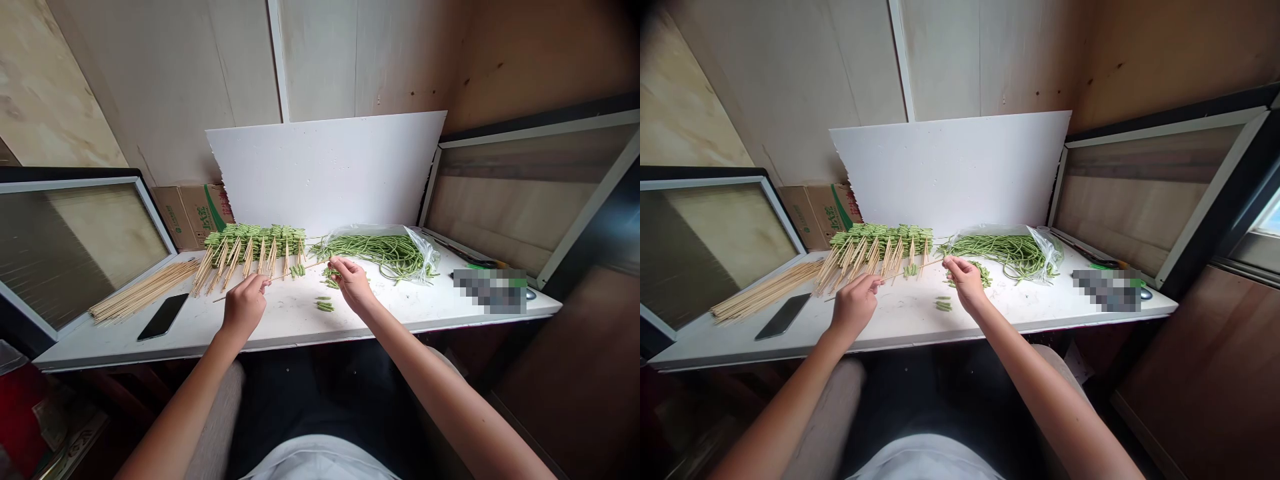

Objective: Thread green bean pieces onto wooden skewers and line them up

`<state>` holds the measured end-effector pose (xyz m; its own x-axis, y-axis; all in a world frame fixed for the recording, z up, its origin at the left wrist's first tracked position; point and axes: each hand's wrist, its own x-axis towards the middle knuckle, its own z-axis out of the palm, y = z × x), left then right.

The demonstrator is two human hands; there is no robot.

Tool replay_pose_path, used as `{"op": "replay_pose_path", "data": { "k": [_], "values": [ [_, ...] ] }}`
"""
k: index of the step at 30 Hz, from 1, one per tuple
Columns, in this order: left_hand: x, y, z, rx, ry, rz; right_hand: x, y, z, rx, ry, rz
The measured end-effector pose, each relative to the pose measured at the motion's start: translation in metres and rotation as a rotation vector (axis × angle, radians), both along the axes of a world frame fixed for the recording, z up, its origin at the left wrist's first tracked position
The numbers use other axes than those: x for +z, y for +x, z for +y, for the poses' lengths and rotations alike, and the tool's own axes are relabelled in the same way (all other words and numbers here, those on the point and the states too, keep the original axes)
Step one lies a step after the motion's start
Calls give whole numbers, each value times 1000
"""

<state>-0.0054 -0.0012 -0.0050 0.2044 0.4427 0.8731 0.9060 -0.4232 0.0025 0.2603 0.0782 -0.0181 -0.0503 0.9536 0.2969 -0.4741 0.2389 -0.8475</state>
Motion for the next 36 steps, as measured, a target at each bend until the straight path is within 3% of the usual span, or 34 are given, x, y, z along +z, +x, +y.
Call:
{"op": "replay_pose_path", "data": {
  "k": [4, 11, 22, 29, 36],
  "values": [
    [-1, -2, 3, -61, -12, -60, 0, 2, 0, -43, 80, -81],
    [-2, -2, 3, -111, 85, -111, 3, -3, -3, -87, 86, -65],
    [-8, -6, 11, -160, -143, -183, 17, -7, -21, -84, 190, -97],
    [-14, -17, 20, -256, -413, -199, 25, 5, -20, -87, 323, -229],
    [-6, -9, 11, -172, -319, -266, 21, 3, -15, -88, 194, -159]
  ]
}}
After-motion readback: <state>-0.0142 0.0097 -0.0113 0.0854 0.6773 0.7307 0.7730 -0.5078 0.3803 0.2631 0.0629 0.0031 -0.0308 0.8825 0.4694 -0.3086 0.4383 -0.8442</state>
